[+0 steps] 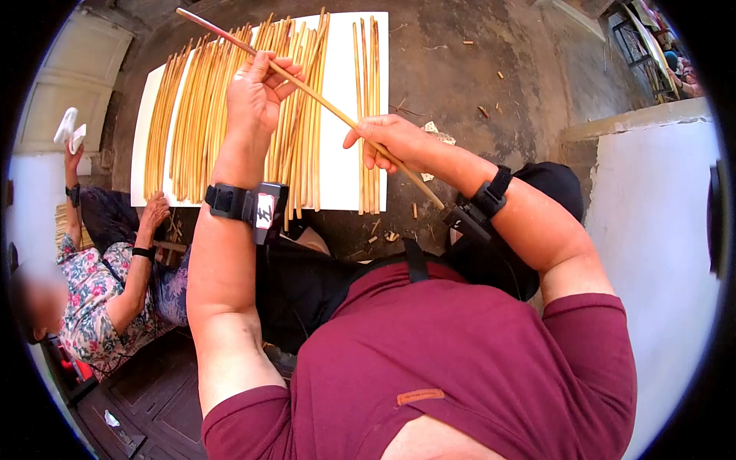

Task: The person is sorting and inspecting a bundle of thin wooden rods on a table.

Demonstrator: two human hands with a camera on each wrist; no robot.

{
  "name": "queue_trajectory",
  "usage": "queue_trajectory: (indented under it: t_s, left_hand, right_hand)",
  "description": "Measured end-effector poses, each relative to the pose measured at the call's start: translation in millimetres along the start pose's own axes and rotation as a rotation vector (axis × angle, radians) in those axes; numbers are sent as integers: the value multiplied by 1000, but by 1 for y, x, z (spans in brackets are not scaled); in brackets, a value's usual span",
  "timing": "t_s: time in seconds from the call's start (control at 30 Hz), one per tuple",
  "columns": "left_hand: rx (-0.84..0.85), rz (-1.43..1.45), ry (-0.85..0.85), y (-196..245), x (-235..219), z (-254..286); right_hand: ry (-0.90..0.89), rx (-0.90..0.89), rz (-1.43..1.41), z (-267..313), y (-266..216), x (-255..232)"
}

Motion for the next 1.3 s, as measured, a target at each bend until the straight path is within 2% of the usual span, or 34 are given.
queue_trajectory:
  t_s: [0.17,0.27,0.33,0.37,0.43,0.53,0.77,0.83,0.93,1.07,1.13,1.27,1.3]
  left_hand:
    - [52,-45,75,17,-13,-14]
    - [99,-24,176,33,-30,-25]
    - [84,0,163,30,-31,-25]
    - [74,24,149,30,-31,-26]
    - [80,15,150,30,-33,-26]
    - [63,18,128,31,-34,-26]
    - [56,-14,133,22,-28,-18]
    - [61,-35,125,12,-22,-11]
    - [-83,-180,60,-26,2,22]
    - [-85,-203,-4,-32,13,38]
    - [-31,-143,20,-24,6,34]
    - [-44,-164,73,-20,3,34]
    - [-44,-165,71,-21,2,33]
  right_hand:
    - [12,-18,57,0,6,1]
    - [55,-13,95,-2,10,-2]
    - [355,-349,445,1,-11,-17]
    - [355,-349,445,2,-11,-17]
    - [469,-534,534,14,-25,-19]
    - [486,-605,569,22,-29,-18]
    - [505,-554,580,20,-17,-22]
    - [508,-488,504,13,-7,-23]
    - [501,-403,502,13,-7,-25]
    - [466,-420,406,15,-4,-19]
    - [345,-233,287,21,3,-9]
    - [343,-289,315,16,11,-8]
    - [384,-400,393,20,3,-8]
Point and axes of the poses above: each hand's wrist, its own z-axis away from the middle knuckle, its own x-axis out of the palm, y = z × x, the point moved 7 cm from there along -z, towards the middle knuckle, and after that the axes turned 13 degrees about y, right-handed, at the moved point
